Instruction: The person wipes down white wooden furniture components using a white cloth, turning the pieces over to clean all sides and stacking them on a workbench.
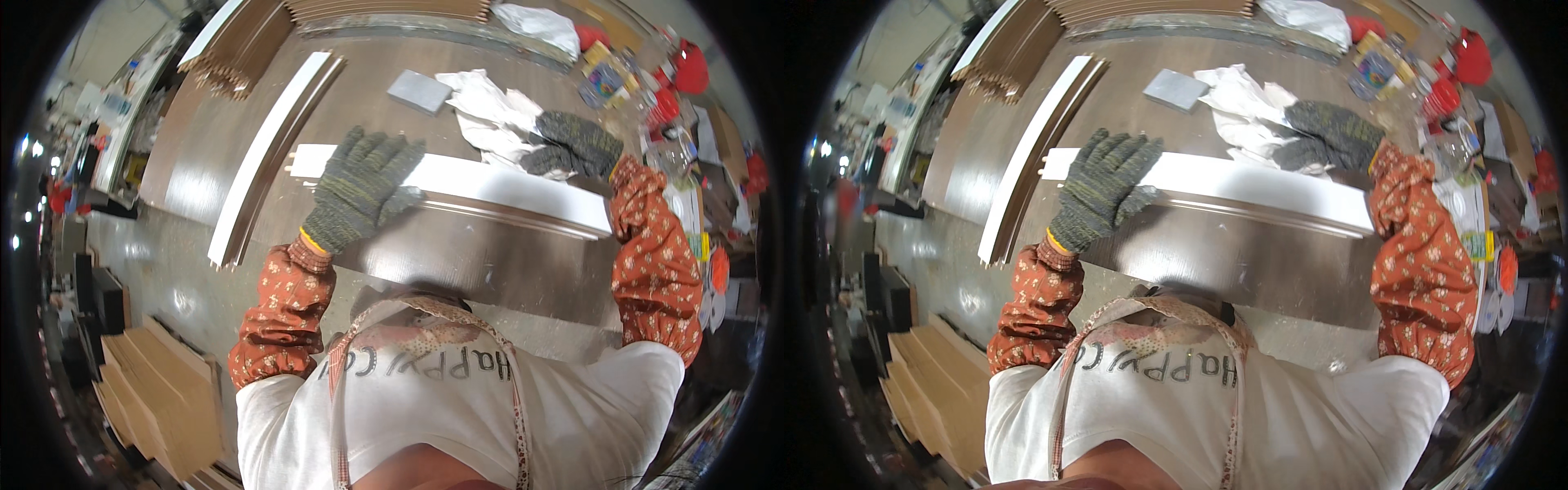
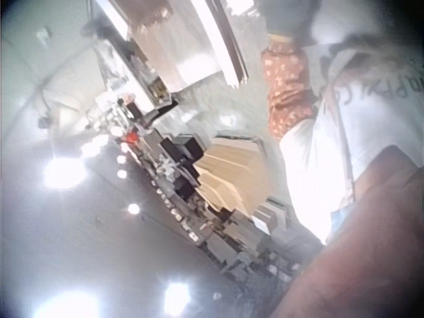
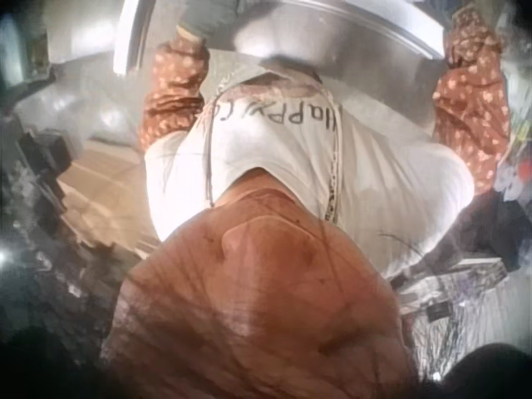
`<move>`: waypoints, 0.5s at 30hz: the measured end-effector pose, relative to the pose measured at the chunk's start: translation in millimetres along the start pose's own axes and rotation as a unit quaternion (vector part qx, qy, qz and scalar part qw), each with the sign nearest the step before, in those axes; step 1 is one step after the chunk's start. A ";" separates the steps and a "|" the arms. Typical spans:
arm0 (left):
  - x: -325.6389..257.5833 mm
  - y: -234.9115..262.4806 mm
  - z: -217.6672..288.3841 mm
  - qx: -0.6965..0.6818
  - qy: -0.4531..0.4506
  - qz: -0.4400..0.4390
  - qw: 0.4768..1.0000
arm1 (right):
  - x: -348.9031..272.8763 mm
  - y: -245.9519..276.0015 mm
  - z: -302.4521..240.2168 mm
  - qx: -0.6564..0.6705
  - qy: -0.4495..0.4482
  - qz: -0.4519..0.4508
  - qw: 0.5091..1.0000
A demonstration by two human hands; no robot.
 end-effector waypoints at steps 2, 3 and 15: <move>-0.6 -2.8 -1.7 0.006 0.013 -0.015 1.000 | 2.6 0.3 -16.3 -0.383 0.172 0.003 0.908; 0.3 -3.0 -3.1 0.007 0.010 -0.011 1.000 | 1.2 -0.3 -28.8 -0.539 0.239 0.053 0.806; -3.0 -2.0 -8.6 -0.019 0.007 -0.020 1.000 | -0.7 33.5 -187.8 -0.219 0.353 0.181 0.891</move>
Point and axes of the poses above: each hand's wrist, its own x-axis towards the middle knuckle, its own y-axis out of the back of the hand, z = x × y, the point moved 4 cm from there along x, towards the middle knuckle, and after that the axes turned 5 degrees about y, right-handed, at the moved point
